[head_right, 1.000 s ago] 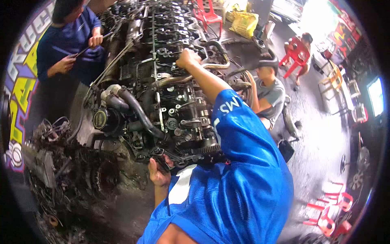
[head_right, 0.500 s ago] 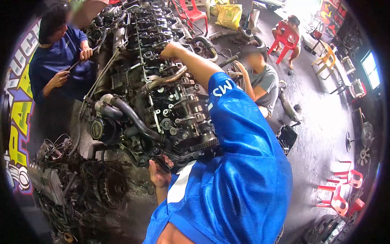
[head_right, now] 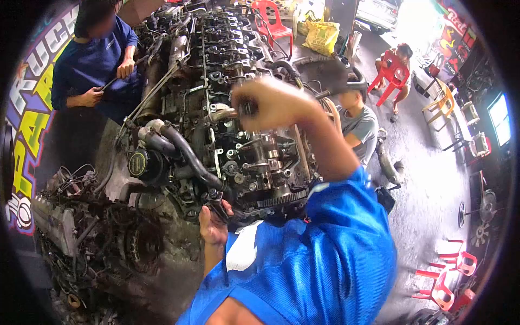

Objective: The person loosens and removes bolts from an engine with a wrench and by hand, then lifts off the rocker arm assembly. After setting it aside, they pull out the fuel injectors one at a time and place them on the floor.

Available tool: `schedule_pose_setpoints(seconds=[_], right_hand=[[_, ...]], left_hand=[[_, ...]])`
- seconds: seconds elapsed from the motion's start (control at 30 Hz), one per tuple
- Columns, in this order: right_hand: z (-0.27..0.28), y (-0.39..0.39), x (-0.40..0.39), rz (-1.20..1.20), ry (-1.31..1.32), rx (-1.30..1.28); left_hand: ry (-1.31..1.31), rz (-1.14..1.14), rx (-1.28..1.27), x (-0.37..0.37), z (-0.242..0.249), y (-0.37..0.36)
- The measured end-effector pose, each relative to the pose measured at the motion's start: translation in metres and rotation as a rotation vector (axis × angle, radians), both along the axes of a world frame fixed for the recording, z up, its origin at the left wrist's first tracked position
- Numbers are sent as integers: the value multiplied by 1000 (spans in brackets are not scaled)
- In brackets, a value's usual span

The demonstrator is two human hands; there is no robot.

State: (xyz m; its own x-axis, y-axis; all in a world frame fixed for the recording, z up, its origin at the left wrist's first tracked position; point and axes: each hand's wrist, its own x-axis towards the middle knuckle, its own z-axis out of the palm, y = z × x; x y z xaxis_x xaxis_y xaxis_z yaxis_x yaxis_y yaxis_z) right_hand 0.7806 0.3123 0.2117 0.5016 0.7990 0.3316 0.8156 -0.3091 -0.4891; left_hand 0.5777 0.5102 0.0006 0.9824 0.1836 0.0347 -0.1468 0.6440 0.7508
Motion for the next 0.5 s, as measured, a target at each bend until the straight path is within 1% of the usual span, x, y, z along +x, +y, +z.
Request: schedule_pose_setpoints(seconds=[0.03,0.07,0.1,0.13,0.17,0.2,0.23,0.3,0.33,0.37,0.43,0.47,0.5], right_hand=[[-20,-4,-17,35,42,32],[-24,-1,-40,93,179,-1],[-27,3,-61,78,261,-112],[-33,8,-77,128,312,-156],[-47,12,-87,163,269,-148],[-48,14,-94,198,301,-156],[-49,15,-100,231,334,-161],[-53,17,-107,226,348,-165],[-54,18,-110,220,352,-168],[-55,19,-112,215,348,-162],[-61,23,-117,192,374,-252],[-66,26,-121,159,352,-257],[-66,27,-123,143,352,-298]], left_hand=[[-4,0,-5,1,1,2],[-7,-59,17,2,3,5],[-11,-116,39,4,4,6],[-8,-111,34,5,7,3],[-46,-177,32,8,10,2],[-84,-243,33,11,13,2],[-75,-243,33,12,13,-2],[-77,-169,66,15,6,-15],[-12,-196,31,14,-7,-16],[-16,-201,36,12,-15,-18],[78,-287,-178,9,-4,-29],[19,-325,-138,6,21,-35],[10,-332,-136,8,18,-37]])
